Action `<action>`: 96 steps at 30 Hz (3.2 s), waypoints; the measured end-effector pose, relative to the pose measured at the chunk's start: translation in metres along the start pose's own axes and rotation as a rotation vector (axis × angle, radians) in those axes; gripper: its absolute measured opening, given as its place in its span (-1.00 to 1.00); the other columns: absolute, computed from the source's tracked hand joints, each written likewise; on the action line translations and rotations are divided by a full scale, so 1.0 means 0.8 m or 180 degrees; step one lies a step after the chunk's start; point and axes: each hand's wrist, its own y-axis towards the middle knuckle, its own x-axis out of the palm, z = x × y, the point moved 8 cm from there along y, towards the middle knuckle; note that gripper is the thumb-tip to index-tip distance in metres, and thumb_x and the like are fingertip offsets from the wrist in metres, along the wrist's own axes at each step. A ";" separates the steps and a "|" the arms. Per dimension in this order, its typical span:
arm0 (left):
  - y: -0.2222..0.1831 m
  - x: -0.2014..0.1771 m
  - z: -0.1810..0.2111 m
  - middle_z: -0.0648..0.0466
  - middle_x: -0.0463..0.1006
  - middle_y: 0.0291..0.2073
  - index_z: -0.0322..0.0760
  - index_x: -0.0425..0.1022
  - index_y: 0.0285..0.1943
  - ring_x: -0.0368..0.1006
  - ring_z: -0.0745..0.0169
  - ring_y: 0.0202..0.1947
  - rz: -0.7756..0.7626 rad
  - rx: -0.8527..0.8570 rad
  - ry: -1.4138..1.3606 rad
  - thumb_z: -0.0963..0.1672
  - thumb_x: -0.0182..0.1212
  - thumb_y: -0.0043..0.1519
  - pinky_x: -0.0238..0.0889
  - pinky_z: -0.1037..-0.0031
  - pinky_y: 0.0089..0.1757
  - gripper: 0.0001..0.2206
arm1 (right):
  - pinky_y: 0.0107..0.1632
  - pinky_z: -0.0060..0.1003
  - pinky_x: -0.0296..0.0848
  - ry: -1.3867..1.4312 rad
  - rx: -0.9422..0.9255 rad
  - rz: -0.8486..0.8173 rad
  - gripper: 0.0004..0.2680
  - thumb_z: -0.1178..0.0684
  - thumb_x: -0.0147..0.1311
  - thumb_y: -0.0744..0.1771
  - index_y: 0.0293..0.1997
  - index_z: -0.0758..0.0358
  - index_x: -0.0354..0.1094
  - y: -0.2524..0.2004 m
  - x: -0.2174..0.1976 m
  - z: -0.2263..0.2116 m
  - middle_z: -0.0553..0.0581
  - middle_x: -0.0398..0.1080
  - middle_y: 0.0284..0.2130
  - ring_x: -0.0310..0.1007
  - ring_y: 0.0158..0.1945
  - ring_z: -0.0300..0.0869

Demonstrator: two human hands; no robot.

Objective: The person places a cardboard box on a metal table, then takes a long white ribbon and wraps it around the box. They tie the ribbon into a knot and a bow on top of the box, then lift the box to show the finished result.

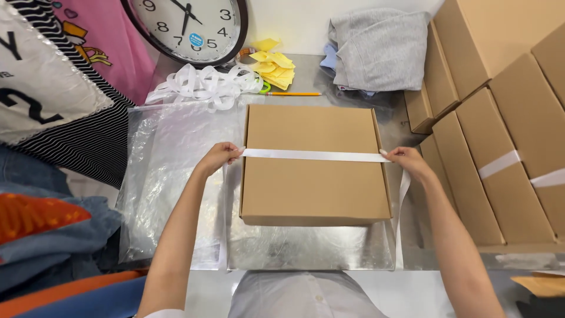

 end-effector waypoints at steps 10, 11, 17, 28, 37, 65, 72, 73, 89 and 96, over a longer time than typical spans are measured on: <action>0.019 0.006 -0.040 0.13 0.45 -0.37 -0.37 0.51 -0.12 0.33 0.41 -0.39 -0.0416 0.0108 -0.0346 -0.17 0.32 0.24 0.23 0.68 -0.32 -0.86 | -0.34 -0.64 0.20 0.0771 -0.0105 -0.0485 -0.88 0.01 0.25 0.32 -0.19 0.16 0.47 0.046 0.023 0.064 -0.21 0.33 -0.49 0.25 -0.42 -0.48; 0.022 0.008 -0.050 0.12 0.45 -0.40 -0.38 0.53 -0.11 0.35 0.40 -0.42 -0.0400 -0.0022 -0.0435 -0.15 0.34 0.24 0.26 0.67 -0.33 -0.84 | -0.34 -0.63 0.23 0.0820 -0.0121 -0.0413 -0.87 -0.03 0.26 0.32 -0.20 0.13 0.46 0.057 0.025 0.081 -0.20 0.34 -0.50 0.27 -0.44 -0.47; 0.017 0.011 -0.066 0.11 0.43 -0.46 -0.35 0.57 -0.13 0.40 0.43 -0.46 -0.0397 -0.0294 -0.0658 -0.10 0.38 0.23 0.33 0.70 -0.34 -0.80 | -0.34 -0.59 0.25 0.1098 -0.0013 -0.0349 -0.84 -0.12 0.17 0.38 -0.25 0.09 0.42 0.058 0.051 0.115 -0.18 0.36 -0.53 0.30 -0.46 -0.44; 0.022 0.024 -0.093 0.15 0.43 -0.47 -0.29 0.54 -0.17 0.43 0.36 -0.42 0.0027 -0.0029 -0.0789 -0.04 0.38 0.24 0.38 0.61 -0.28 -0.76 | -0.32 -0.54 0.26 0.1160 -0.0187 -0.0394 -0.84 -0.13 0.13 0.40 -0.24 0.07 0.42 0.007 0.065 0.063 -0.18 0.34 -0.50 0.30 -0.44 -0.41; 0.025 0.024 -0.114 0.18 0.39 -0.40 -0.25 0.42 -0.12 0.42 0.37 -0.36 0.0693 -0.0033 -0.0612 -0.03 0.17 0.38 0.38 0.61 -0.30 -0.79 | -0.32 -0.41 0.28 0.0978 -0.0577 -0.0502 -0.86 -0.06 0.07 0.41 -0.20 0.14 0.38 0.026 0.076 0.108 -0.12 0.26 -0.44 0.26 -0.39 -0.28; 0.040 0.028 -0.119 0.00 0.50 -0.41 -0.16 0.29 -0.04 0.53 0.13 -0.43 0.0142 -0.0870 -0.1052 0.04 -0.06 0.42 0.47 0.42 -0.41 -0.75 | -0.17 -0.15 0.56 0.2444 0.1061 -0.0886 -0.82 0.17 0.09 0.32 -0.02 0.37 0.31 -0.051 0.083 0.030 0.27 0.43 -0.22 0.52 -0.14 0.12; 0.003 0.042 0.000 -0.21 0.43 -0.22 -0.36 0.38 -0.18 0.45 -0.19 -0.15 0.0021 -0.0905 -0.2740 -0.11 -0.05 0.36 0.45 0.20 -0.17 -0.81 | -0.02 -0.21 0.60 0.3533 0.1116 -0.0930 -0.79 0.12 0.13 0.33 0.02 0.36 0.30 -0.055 0.063 -0.052 0.21 0.35 -0.13 0.44 0.03 0.15; -0.004 0.045 0.013 -0.21 0.43 -0.22 -0.36 0.38 -0.18 0.45 -0.19 -0.15 0.0015 -0.0885 -0.2731 -0.11 -0.05 0.36 0.45 0.20 -0.17 -0.81 | 0.00 -0.21 0.61 0.3689 0.1126 -0.0941 -0.78 0.12 0.14 0.33 0.02 0.36 0.30 -0.054 0.062 -0.061 0.20 0.34 -0.12 0.43 0.06 0.15; 0.077 0.115 0.080 -0.21 0.23 -0.03 -0.36 0.38 -0.02 0.39 -0.27 0.11 0.0037 -0.0319 -0.5555 -0.18 0.18 0.33 0.18 -0.35 0.21 -0.86 | 0.40 0.03 0.30 0.5328 0.0624 -0.0814 -0.82 -0.07 0.21 0.35 -0.24 0.21 0.41 0.074 0.079 -0.090 0.11 0.36 -0.09 0.33 0.26 0.02; 0.107 0.145 0.110 0.13 0.59 -0.08 -0.20 0.45 -0.01 0.53 0.23 0.04 0.0566 0.0718 -0.4431 -0.19 0.11 0.38 0.43 0.06 0.14 -0.93 | 0.23 -0.20 0.46 0.4601 0.0424 -0.0366 -0.83 -0.12 0.21 0.34 -0.09 0.04 0.44 0.081 0.103 -0.123 -0.04 0.54 -0.06 0.51 0.15 -0.19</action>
